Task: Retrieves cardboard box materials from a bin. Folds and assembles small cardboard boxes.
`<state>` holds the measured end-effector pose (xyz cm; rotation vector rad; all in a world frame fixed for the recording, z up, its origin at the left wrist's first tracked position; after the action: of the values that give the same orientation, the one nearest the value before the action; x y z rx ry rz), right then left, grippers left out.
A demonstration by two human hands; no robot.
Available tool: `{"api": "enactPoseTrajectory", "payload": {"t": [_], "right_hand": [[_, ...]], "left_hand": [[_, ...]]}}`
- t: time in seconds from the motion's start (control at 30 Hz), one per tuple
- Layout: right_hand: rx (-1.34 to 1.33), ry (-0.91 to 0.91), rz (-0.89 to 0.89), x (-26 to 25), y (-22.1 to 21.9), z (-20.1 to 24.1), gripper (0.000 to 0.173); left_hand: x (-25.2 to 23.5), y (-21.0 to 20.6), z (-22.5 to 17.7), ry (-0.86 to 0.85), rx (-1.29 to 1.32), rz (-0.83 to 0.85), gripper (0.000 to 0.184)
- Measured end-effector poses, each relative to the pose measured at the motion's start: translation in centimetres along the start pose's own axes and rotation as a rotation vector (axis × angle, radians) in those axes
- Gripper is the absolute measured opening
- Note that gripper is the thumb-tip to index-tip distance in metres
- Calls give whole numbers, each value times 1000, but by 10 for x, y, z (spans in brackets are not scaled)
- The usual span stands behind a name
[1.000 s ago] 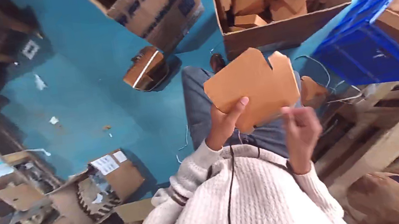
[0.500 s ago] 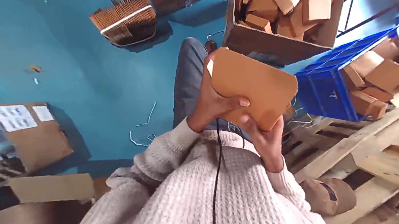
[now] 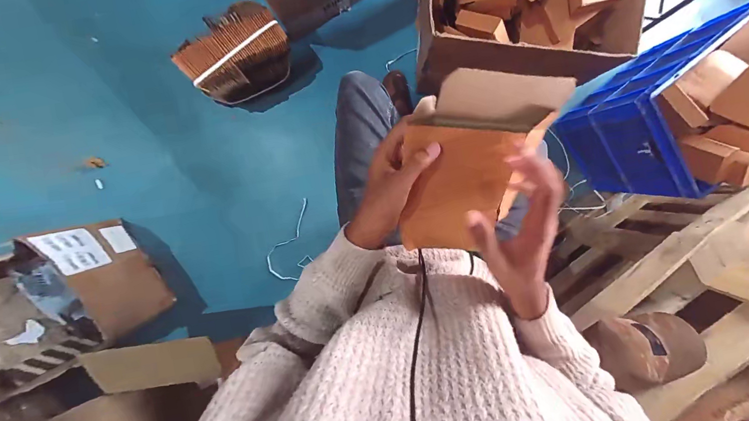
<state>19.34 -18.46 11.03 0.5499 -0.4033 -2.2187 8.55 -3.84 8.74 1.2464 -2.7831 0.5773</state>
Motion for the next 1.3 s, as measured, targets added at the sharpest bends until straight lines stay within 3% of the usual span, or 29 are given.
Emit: {"api": "enactPoseTrajectory", "payload": {"t": [0.1,0.17,0.3,0.33,0.53,0.63,0.73,0.93,1.1,1.2,1.3], "right_hand": [[-107,-119,-39,-19,12,-28,108],[-127,-169,-12,-21,2,-32,121],[-198,-76,-12,-13,-9,-25,122],[-222,-65,2,-9,-8,-22,119],[-189,79,-81,-4,4,-22,88],[-243,78,-114,-7,9,-28,71],[-305,71,-114,-10,12,-32,63],[-303,142,-175,-5,7,-33,76],[-302,167,-164,-8,6,-34,72],[-298,148,-131,-5,5,-35,71],[-327,108,-86,-4,0,-38,70]], "left_hand": [[5,6,6,-2,51,9,26],[9,1,8,-19,3,-36,31],[10,-4,10,-161,-178,-14,97],[10,-4,10,-203,-209,-10,103],[13,-14,1,-342,-228,-10,71],[18,-20,-3,-370,-156,-15,45],[24,-22,-1,-418,-107,-56,32],[20,-21,-13,-501,-159,40,49],[10,-12,-22,-606,-369,138,35],[0,-3,-28,-546,-556,231,46],[-5,-2,-29,-490,-575,259,56]]}}
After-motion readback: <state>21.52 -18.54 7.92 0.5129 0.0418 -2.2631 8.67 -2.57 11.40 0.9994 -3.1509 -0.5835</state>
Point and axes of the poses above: each hand's wrist, its own x-axis away from the middle knuckle, its own y-axis out of the back of the hand, z = x × y, the point moved 3 cm from there along -x, towards the middle knuckle, and after that the axes turned 3 degrees about -y, right-handed, at the moved point
